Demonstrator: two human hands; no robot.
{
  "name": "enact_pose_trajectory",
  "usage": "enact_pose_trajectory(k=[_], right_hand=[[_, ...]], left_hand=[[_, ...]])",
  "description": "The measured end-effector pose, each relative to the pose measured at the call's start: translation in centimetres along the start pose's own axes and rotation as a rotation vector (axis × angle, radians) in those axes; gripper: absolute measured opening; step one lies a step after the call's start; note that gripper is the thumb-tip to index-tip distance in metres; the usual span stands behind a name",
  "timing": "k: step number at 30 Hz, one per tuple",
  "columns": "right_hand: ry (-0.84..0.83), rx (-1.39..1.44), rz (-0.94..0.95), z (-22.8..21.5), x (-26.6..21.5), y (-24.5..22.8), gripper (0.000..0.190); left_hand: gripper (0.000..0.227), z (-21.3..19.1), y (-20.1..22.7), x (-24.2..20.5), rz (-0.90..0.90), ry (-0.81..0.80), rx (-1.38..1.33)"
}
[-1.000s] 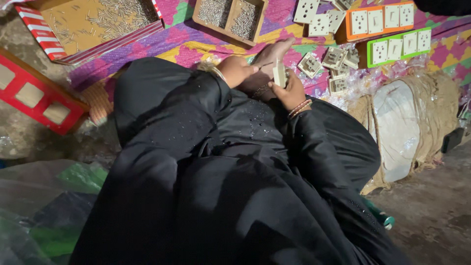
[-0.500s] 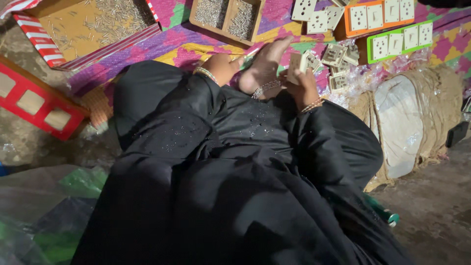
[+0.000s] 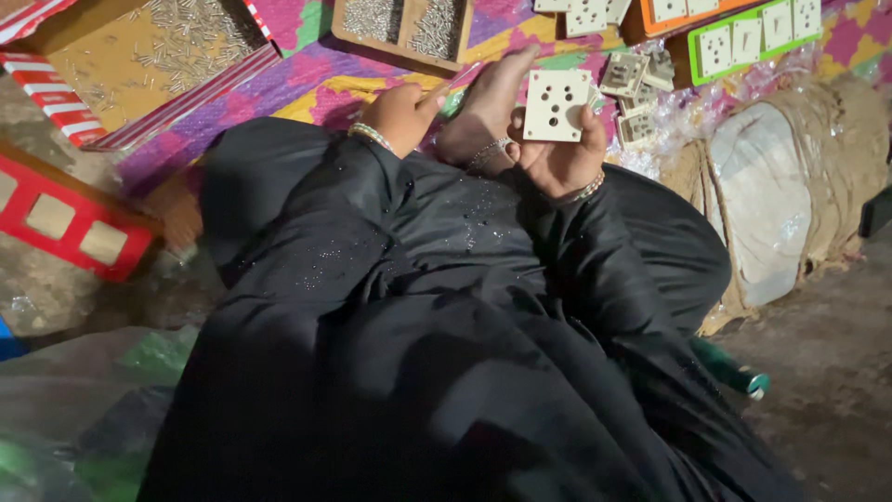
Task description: The person sits on the floor and assembles electrical components, including sockets and switches, into a multi-gang plate. They pick up individual components, insert screws into the plate, and secure the parts together. The person handles several components and a wooden box of screws, placing the assembled plate aside.
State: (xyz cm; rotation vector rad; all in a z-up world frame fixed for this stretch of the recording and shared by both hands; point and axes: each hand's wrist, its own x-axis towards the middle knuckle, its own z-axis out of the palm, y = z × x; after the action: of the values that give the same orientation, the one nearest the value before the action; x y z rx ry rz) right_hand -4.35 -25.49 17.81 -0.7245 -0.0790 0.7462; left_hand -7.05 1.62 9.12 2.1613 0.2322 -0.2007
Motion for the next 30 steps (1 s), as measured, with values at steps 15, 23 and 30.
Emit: enact_pose_trajectory(k=[15, 23, 30], right_hand=[[0.247, -0.181, -0.011, -2.8, 0.5, 2.3, 0.063], [0.183, -0.229, 0.070, -1.8, 1.1, 4.8, 0.055], [0.176, -0.114, 0.089, -0.1, 1.4, 4.6, 0.053]], left_hand=[[0.033, 2.2, 2.0, -1.0, 0.036, -0.238, -0.812], [0.023, 5.2, 0.2, 0.4, 0.293, -0.001, -0.684], [0.020, 4.4, 0.6, 0.4, -0.067, -0.161, -0.711]])
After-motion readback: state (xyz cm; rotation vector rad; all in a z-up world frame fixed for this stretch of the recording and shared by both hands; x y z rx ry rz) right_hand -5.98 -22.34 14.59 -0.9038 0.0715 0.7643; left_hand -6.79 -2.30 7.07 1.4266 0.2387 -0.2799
